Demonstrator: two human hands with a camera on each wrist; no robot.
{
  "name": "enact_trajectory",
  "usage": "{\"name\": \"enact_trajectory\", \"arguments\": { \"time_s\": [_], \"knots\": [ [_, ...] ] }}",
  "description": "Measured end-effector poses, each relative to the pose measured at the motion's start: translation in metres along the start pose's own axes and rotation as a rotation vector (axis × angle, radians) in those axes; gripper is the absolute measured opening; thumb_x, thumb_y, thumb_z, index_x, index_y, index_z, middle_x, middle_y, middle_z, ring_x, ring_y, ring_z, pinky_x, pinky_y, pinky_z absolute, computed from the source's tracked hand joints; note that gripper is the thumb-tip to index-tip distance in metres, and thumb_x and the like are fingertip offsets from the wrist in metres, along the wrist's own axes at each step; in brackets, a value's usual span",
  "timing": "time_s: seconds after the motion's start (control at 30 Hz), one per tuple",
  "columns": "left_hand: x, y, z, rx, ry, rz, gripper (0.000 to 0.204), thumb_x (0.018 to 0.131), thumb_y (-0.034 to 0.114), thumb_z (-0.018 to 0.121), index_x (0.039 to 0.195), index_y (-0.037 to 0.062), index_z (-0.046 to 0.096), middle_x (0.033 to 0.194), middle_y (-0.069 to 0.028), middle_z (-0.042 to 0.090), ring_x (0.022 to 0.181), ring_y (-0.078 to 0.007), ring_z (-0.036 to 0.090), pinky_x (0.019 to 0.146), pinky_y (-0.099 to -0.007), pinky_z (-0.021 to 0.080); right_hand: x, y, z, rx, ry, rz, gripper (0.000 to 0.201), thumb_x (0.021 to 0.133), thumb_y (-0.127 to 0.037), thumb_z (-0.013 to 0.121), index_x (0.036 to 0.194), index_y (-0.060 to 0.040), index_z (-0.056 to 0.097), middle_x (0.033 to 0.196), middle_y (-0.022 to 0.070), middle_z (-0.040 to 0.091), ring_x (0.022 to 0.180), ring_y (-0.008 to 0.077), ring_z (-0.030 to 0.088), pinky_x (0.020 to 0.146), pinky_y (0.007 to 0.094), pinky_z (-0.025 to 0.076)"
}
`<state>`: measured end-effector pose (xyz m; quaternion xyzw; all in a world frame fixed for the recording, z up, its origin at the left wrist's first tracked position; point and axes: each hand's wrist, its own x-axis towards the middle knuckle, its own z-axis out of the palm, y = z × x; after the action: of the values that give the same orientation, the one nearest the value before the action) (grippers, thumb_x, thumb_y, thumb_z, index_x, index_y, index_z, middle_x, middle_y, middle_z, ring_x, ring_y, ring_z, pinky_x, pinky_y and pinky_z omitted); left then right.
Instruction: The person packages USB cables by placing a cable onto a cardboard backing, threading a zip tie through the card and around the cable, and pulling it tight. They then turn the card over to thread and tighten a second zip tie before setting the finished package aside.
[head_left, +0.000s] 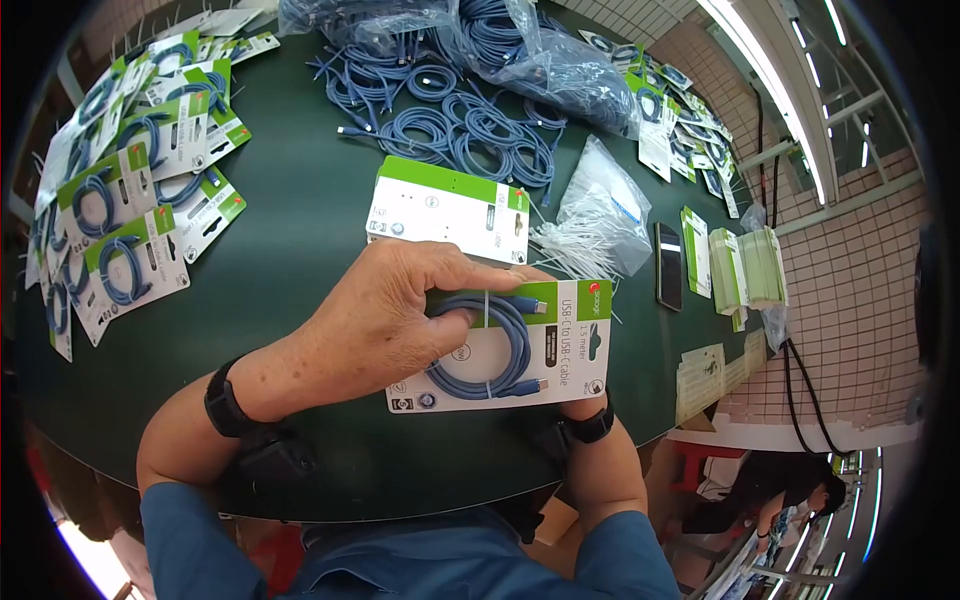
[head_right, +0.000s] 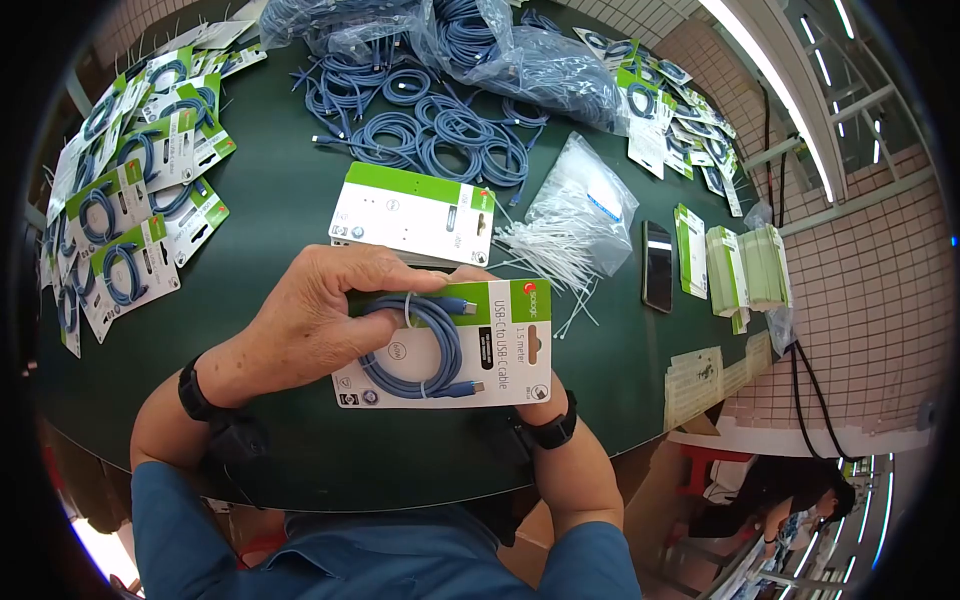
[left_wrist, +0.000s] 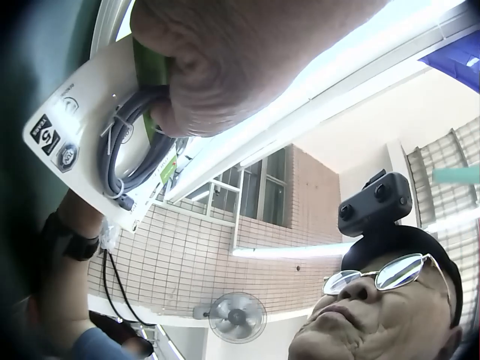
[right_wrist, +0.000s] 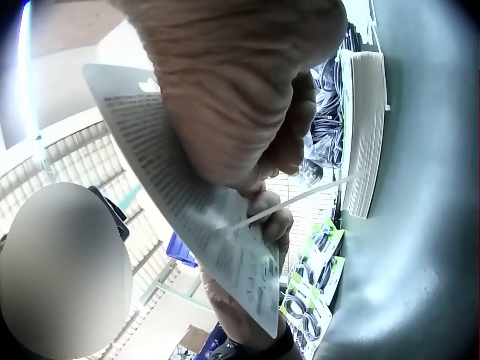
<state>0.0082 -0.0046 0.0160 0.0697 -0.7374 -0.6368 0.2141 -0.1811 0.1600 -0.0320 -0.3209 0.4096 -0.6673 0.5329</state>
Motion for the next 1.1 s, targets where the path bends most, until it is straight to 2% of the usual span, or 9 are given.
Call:
{"name": "enact_trajectory", "arguments": {
  "time_s": [0.03, 0.07, 0.17, 0.37, 0.47, 0.63, 0.87, 1.03, 1.1],
  "knots": [
    [-0.001, 0.0, 0.001, -0.008, -0.005, -0.026, 0.053, 0.081, -0.014, 0.063, 0.129, 0.0052, 0.077, 0.109, -0.0103, 0.078, 0.097, -0.0167, 0.073, 0.087, -0.0291, 0.056, 0.006, -0.003, 0.0, -0.079, -0.021, -0.023, 0.043, 0.1, -0.036, 0.073, 0.123, -0.0009, 0.068, 0.113, 0.0097, 0.071, 0.1, 0.0177, 0.071, 0.083, 0.0284, 0.058],
    [-0.001, -0.001, 0.002, -0.015, -0.011, -0.053, 0.054, 0.081, -0.013, 0.063, 0.13, 0.0057, 0.076, 0.108, -0.0101, 0.078, 0.096, -0.0166, 0.073, 0.087, -0.0294, 0.057, 0.012, -0.008, 0.0, -0.075, -0.017, -0.025, 0.043, 0.1, -0.036, 0.073, 0.123, -0.0009, 0.068, 0.113, 0.0097, 0.071, 0.1, 0.0177, 0.071, 0.083, 0.0284, 0.058],
    [0.0, 0.0, 0.001, 0.061, -0.061, 0.006, 0.055, 0.079, -0.013, 0.065, 0.129, 0.0058, 0.076, 0.106, -0.0104, 0.077, 0.095, -0.0199, 0.074, 0.085, -0.0307, 0.057, 0.026, -0.021, 0.002, -1.098, -0.088, -0.56, 0.021, 0.087, -0.019, 0.084, 0.093, -0.0027, 0.071, 0.084, 0.0059, 0.068, 0.075, 0.0163, 0.068, 0.065, 0.0278, 0.053],
    [0.001, 0.01, -0.004, 0.411, -0.246, 0.061, 0.053, 0.073, -0.012, 0.067, 0.122, 0.0055, 0.076, 0.101, -0.0112, 0.074, 0.091, -0.0291, 0.074, 0.082, -0.0347, 0.058, 0.026, -0.016, 0.006, -1.173, 0.034, -0.615, 0.013, 0.078, 0.0, 0.079, 0.081, -0.0027, 0.067, 0.076, 0.0068, 0.065, 0.067, 0.0138, 0.065, 0.06, 0.0283, 0.05],
    [0.0, 0.0, -0.004, 0.544, -0.222, 0.234, 0.05, 0.069, -0.012, 0.069, 0.116, 0.0055, 0.076, 0.101, -0.0108, 0.073, 0.089, -0.0334, 0.072, 0.079, -0.0383, 0.058, 0.028, -0.01, 0.004, -1.203, 0.071, -0.645, 0.015, 0.075, 0.007, 0.075, 0.081, -0.0032, 0.066, 0.075, 0.0062, 0.064, 0.063, 0.0139, 0.063, 0.057, 0.0284, 0.049],
    [-0.003, 0.001, 0.004, 0.617, -0.266, 0.284, 0.046, 0.07, -0.009, 0.076, 0.113, 0.0056, 0.076, 0.101, -0.0098, 0.073, 0.085, -0.031, 0.072, 0.076, -0.04, 0.058, 0.031, -0.008, 0.003, -1.198, 0.041, -0.64, 0.016, 0.072, 0.009, 0.07, 0.079, -0.0041, 0.064, 0.072, 0.0052, 0.062, 0.06, 0.0172, 0.062, 0.055, 0.0293, 0.049],
    [-0.007, 0.011, 0.014, 0.595, -0.251, 0.212, 0.038, 0.074, 0.0, 0.087, 0.11, 0.004, 0.075, 0.098, -0.0094, 0.07, 0.08, -0.0288, 0.07, 0.068, -0.038, 0.056, 0.028, -0.003, 0.004, -1.204, 0.055, -0.614, 0.014, 0.072, 0.007, 0.069, 0.076, -0.0043, 0.062, 0.07, 0.0058, 0.06, 0.06, 0.0214, 0.062, 0.055, 0.0312, 0.048],
    [-0.006, 0.009, 0.016, 0.611, -0.264, 0.198, 0.036, 0.074, -0.001, 0.087, 0.107, 0.0037, 0.074, 0.094, -0.009, 0.069, 0.076, -0.028, 0.068, 0.065, -0.0369, 0.054, 0.029, -0.001, -0.002, -1.23, 0.031, -0.629, 0.012, 0.073, 0.004, 0.068, 0.075, -0.0046, 0.06, 0.069, 0.0071, 0.058, 0.06, 0.0237, 0.061, 0.055, 0.0329, 0.048],
    [-0.005, 0.01, 0.017, 0.712, -0.28, 0.259, 0.036, 0.073, -0.003, 0.087, 0.106, 0.0032, 0.074, 0.092, -0.0089, 0.067, 0.074, -0.0278, 0.066, 0.064, -0.0367, 0.053, 0.03, 0.001, -0.004, -1.247, -0.015, -0.613, 0.011, 0.073, 0.003, 0.067, 0.075, -0.0047, 0.06, 0.069, 0.008, 0.057, 0.06, 0.0249, 0.061, 0.055, 0.0334, 0.048]
  ]
}}
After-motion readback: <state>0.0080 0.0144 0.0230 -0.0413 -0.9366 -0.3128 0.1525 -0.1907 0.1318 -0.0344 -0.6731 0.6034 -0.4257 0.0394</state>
